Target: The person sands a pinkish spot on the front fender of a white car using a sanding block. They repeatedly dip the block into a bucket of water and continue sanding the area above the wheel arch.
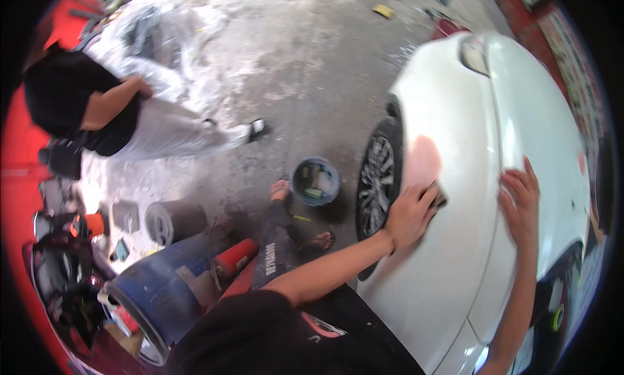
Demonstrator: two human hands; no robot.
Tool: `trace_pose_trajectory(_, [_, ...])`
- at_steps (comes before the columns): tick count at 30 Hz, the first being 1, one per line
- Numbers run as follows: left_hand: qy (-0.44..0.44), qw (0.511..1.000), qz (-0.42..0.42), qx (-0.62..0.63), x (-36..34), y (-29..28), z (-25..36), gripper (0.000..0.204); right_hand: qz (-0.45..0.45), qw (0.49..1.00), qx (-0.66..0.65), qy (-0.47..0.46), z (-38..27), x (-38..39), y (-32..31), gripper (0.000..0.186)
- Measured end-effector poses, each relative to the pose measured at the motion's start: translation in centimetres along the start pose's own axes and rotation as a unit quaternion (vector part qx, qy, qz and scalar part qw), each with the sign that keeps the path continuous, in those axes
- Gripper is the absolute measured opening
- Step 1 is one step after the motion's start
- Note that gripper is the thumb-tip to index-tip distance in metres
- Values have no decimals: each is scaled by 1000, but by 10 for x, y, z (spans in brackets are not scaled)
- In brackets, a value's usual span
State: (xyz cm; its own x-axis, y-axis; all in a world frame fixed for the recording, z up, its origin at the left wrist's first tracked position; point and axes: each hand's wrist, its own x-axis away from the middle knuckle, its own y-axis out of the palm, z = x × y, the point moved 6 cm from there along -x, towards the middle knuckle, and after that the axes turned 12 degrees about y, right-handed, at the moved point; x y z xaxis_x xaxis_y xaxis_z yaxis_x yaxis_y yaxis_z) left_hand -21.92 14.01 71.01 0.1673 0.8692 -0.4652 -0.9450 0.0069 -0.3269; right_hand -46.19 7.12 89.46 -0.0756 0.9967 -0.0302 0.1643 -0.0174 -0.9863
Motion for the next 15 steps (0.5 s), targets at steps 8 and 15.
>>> trace_pose_trajectory(8, [-113, 992, -31, -39, -77, 22, -70, 34, -8, 1000, 7, 6, 3, 2, -1, 27])
trace_pose_trajectory(15, [31, 999, 15, 11, 12, 12, 17, 47, -15, 1000, 21, 10, 1, 4, -8, 27])
